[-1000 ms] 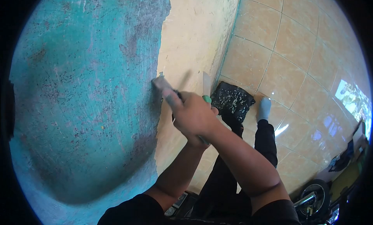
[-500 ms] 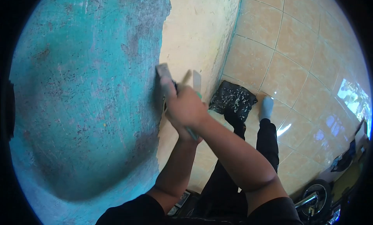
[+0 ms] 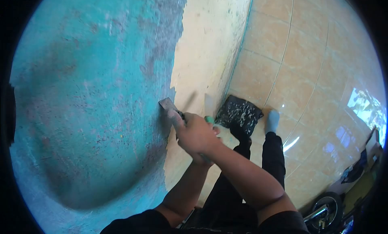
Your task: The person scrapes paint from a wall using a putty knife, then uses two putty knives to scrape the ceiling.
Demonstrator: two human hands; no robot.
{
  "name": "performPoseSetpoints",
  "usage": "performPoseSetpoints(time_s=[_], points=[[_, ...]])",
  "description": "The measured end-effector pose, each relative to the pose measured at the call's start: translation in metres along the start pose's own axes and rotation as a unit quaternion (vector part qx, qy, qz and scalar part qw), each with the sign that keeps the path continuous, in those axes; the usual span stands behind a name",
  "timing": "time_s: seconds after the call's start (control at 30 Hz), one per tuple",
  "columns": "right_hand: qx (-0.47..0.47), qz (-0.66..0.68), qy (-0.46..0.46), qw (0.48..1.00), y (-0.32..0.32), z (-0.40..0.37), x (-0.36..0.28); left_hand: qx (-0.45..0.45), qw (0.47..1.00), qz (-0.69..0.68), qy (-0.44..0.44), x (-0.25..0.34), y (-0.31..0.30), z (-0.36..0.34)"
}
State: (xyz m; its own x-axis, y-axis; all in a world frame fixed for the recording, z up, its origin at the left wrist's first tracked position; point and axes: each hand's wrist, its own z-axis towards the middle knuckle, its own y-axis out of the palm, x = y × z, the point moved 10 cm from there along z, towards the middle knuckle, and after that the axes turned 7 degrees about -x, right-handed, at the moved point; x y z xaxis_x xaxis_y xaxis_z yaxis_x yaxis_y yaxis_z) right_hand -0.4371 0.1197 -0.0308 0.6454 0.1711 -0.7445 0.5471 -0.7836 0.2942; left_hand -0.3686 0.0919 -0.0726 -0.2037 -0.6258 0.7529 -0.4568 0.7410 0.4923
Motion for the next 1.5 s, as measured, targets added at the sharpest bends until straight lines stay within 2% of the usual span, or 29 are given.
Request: performPoseSetpoints(time_s=[0.03, 0.07, 0.17, 0.23, 0.3, 0.4, 0.43, 0.5, 0.6, 0.67, 0.7, 0.77, 0.8, 0.83, 0.9, 0.97, 1.0, 1.03, 1.07, 1.1, 1.2, 1.27, 1.3, 1.33, 1.37, 1.4, 1.43, 1.47, 1.5], points=[[0.018, -0.038, -0.018, 0.999, 0.002, 0.003, 0.000, 0.008, 1.000, -0.003, -0.002, -0.002, -0.007, 0.003], [-0.034, 0.018, 0.072, 0.997, 0.004, 0.007, 0.003, 0.025, 1.000, -0.001, -0.010, -0.003, -0.020, -0.003], [-0.060, 0.098, 0.069, 0.991, 0.000, -0.001, -0.001, 0.054, 0.998, -0.008, -0.017, 0.000, -0.031, -0.012], [-0.069, 0.052, 0.049, 0.995, 0.007, -0.018, -0.002, 0.059, 0.998, -0.027, -0.020, 0.000, -0.022, -0.024], [-0.053, 0.016, 0.022, 0.998, 0.014, -0.008, 0.007, 0.035, 0.994, -0.093, -0.043, -0.003, -0.017, -0.026], [-0.042, 0.086, 0.067, 0.993, 0.003, 0.015, 0.013, -0.066, 0.992, -0.079, -0.078, -0.031, -0.066, 0.006], [-0.043, 0.092, 0.079, 0.992, -0.003, 0.013, 0.016, -0.049, 0.998, -0.019, -0.043, -0.021, -0.039, 0.011], [-0.041, -0.003, 0.007, 0.999, 0.006, 0.004, 0.019, -0.020, 0.999, -0.039, -0.030, -0.008, -0.007, -0.012], [0.036, -0.080, -0.111, 0.990, 0.002, 0.026, 0.017, 0.023, 0.999, -0.045, -0.010, 0.003, -0.009, -0.002], [0.007, 0.066, 0.023, 0.998, -0.012, 0.022, -0.006, -0.011, 0.997, -0.066, -0.036, 0.006, -0.017, 0.016], [0.024, 0.154, 0.005, 0.988, -0.015, 0.027, -0.006, -0.074, 0.991, -0.095, -0.064, 0.002, -0.013, 0.026], [-0.024, 0.115, 0.046, 0.992, -0.017, 0.010, -0.006, 0.065, 0.997, 0.020, -0.029, -0.007, -0.038, 0.013], [-0.003, 0.046, -0.003, 0.999, -0.011, 0.002, -0.003, 0.133, 0.986, 0.099, -0.033, -0.017, -0.059, -0.003], [0.018, -0.027, -0.054, 0.998, -0.004, -0.005, 0.000, 0.117, 0.991, 0.056, -0.029, -0.008, -0.037, -0.005], [0.011, 0.006, 0.003, 1.000, -0.004, 0.003, 0.008, 0.086, 0.995, -0.032, -0.026, 0.012, 0.008, -0.010], [0.034, 0.047, 0.027, 0.998, -0.018, 0.026, -0.004, 0.053, 0.998, 0.009, -0.038, 0.008, -0.016, 0.022], [0.064, 0.145, 0.012, 0.987, -0.023, 0.030, -0.008, -0.018, 0.998, -0.031, -0.055, 0.004, -0.013, 0.032], [0.035, 0.118, 0.022, 0.992, -0.022, 0.029, -0.014, -0.088, 0.991, -0.069, -0.077, 0.000, -0.011, 0.041], [0.009, 0.093, 0.037, 0.995, -0.022, 0.017, -0.014, 0.016, 0.999, 0.015, -0.031, -0.001, -0.010, 0.030], [-0.016, 0.070, 0.055, 0.996, -0.020, 0.004, -0.007, 0.062, 0.997, 0.047, -0.018, -0.001, -0.008, 0.014], [0.030, -0.027, -0.115, 0.993, -0.007, -0.008, -0.010, 0.076, 0.995, 0.067, -0.021, 0.009, -0.003, -0.017], [-0.014, -0.001, -0.033, 0.999, 0.000, 0.012, 0.000, 0.074, 0.997, 0.020, -0.030, -0.003, -0.021, -0.015], [-0.062, 0.041, 0.085, 0.994, 0.001, 0.023, 0.013, 0.060, 0.998, 0.004, -0.036, -0.014, -0.033, -0.006], [-0.019, 0.096, 0.028, 0.995, -0.014, 0.017, 0.002, 0.054, 0.997, 0.031, -0.055, -0.012, -0.018, 0.003], [-0.026, 0.084, 0.058, 0.994, -0.016, 0.014, 0.008, 0.046, 0.995, 0.059, -0.073, -0.011, -0.004, 0.012], [-0.032, 0.080, 0.096, 0.992, -0.015, 0.007, 0.018, -0.014, 0.999, -0.004, -0.034, -0.026, -0.016, 0.005], [-0.038, 0.080, 0.134, 0.987, -0.010, -0.003, 0.029, -0.008, 0.999, 0.037, -0.028, -0.027, -0.021, -0.011], [-0.039, 0.031, 0.105, 0.993, -0.005, -0.010, 0.028, 0.000, 0.997, 0.079, -0.022, -0.022, -0.019, -0.023], [-0.049, 0.054, 0.056, 0.996, 0.002, -0.014, 0.018, 0.009, 0.999, 0.043, -0.029, -0.019, -0.021, -0.023]])
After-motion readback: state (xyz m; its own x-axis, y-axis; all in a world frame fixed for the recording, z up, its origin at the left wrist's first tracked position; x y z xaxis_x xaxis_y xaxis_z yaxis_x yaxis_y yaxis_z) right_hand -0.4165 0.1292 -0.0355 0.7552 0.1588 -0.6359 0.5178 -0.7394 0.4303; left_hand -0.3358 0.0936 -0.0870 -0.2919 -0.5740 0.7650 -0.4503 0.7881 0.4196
